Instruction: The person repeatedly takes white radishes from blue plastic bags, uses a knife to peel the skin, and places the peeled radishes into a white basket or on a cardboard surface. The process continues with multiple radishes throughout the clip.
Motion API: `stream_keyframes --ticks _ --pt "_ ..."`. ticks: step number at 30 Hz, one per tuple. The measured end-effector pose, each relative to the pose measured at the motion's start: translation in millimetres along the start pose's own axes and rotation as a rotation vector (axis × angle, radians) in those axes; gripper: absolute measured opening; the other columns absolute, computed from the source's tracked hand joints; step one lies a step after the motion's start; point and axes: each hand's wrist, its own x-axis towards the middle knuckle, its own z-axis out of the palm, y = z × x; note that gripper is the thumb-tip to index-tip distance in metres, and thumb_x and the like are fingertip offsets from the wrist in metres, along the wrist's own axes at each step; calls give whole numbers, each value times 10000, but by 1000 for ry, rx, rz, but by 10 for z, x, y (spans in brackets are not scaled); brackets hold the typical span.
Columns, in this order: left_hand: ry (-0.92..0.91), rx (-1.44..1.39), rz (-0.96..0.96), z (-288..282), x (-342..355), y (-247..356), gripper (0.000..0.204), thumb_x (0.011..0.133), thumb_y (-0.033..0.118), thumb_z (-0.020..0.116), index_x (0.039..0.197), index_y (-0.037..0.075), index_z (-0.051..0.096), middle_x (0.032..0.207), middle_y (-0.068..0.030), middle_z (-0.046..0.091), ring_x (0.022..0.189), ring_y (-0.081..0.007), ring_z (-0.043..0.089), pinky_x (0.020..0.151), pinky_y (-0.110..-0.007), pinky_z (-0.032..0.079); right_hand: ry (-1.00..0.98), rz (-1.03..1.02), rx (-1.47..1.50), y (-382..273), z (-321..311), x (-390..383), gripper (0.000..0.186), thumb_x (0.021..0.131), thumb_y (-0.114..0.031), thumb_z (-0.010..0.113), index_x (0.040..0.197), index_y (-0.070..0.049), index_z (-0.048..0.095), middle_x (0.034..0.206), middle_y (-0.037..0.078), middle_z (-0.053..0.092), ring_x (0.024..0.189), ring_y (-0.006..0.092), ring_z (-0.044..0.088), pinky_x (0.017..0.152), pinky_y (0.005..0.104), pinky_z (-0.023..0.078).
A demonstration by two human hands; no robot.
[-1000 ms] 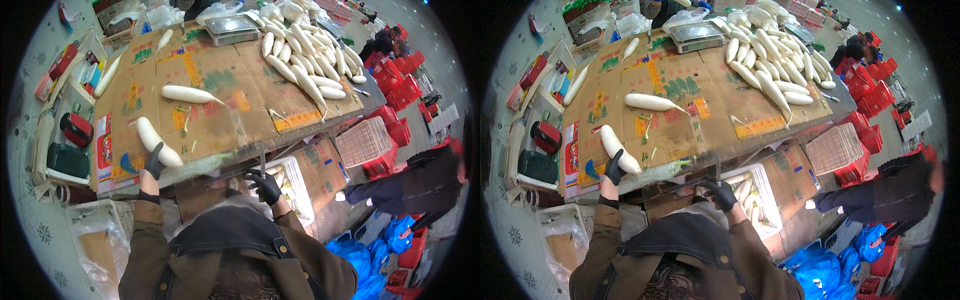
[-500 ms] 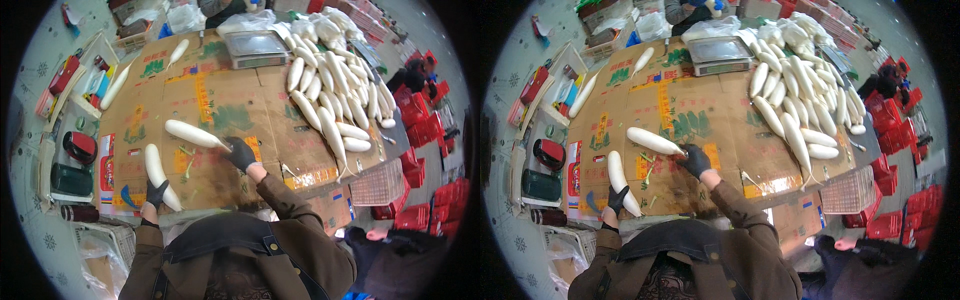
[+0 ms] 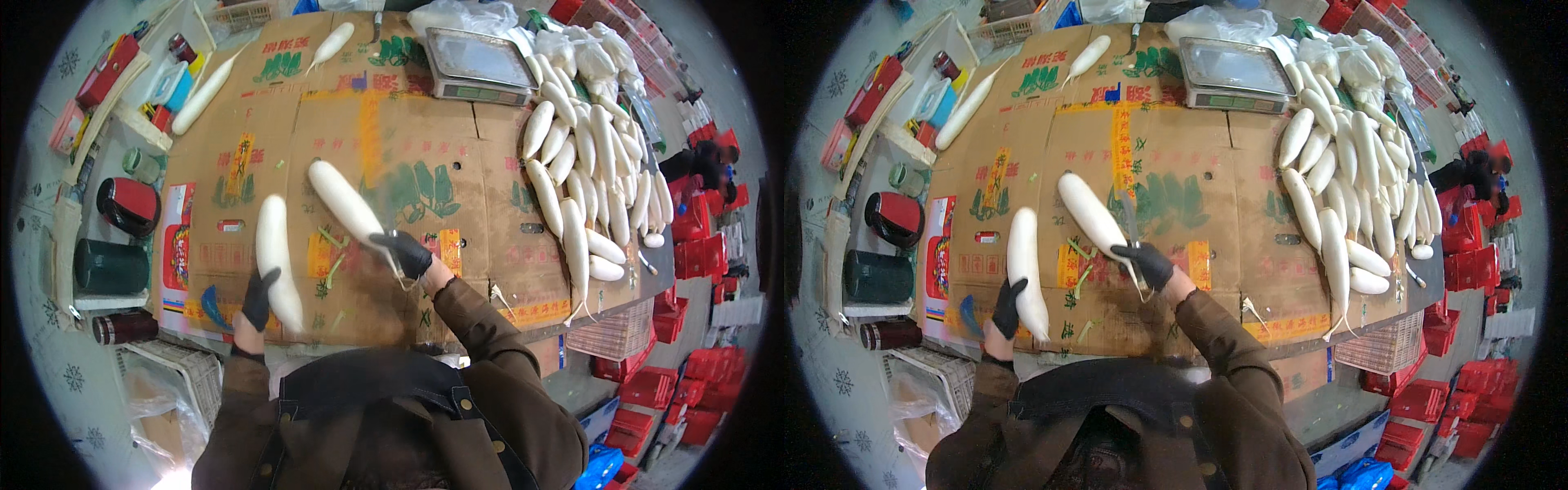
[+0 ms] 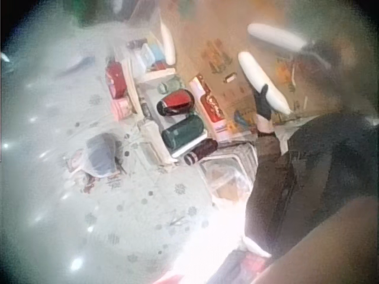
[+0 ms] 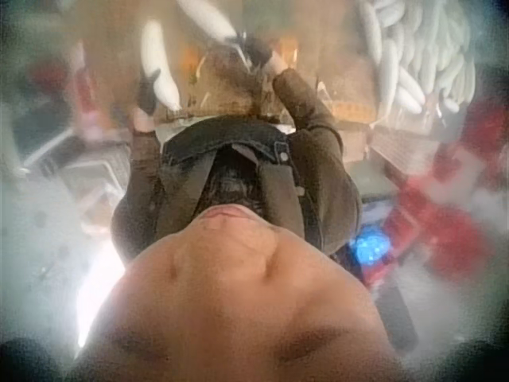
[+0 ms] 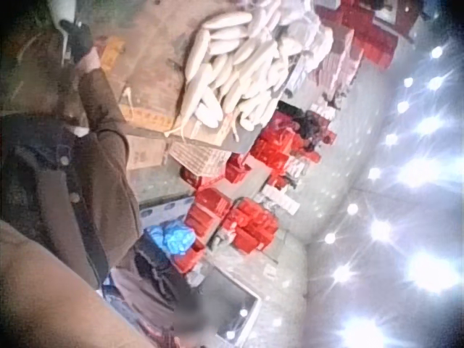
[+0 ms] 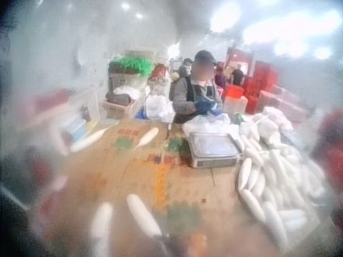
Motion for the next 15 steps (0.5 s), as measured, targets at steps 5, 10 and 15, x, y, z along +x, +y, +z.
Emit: stream_keyframes --ticks 5,10,15 --pt "-25 -52 73 364 897 475 617 859 301 698 1360 16 478 1187 -111 600 1055 -241 588 902 -378 484 99 -218 66 -631 152 386 469 819 -351 769 1093 11 652 790 63 666 608 119 587 494 238 441" --pt "56 -39 109 597 1839 787 485 879 411 667 1252 116 570 1191 -66 611 946 -195 596 817 -363 496 202 -440 143 -1158 -80 606 475 916 -421 616 1292 -134 575 1100 26 676 878 140 628 624 267 433" --pt "-70 941 651 826 2089 449 348 908 345 628 1119 69 654 1175 -141 645 1035 -356 610 908 -398 477 401 -432 254 -730 -501 262 414 879 -296 672 1242 -104 622 1083 -6 680 904 142 643 622 257 412"
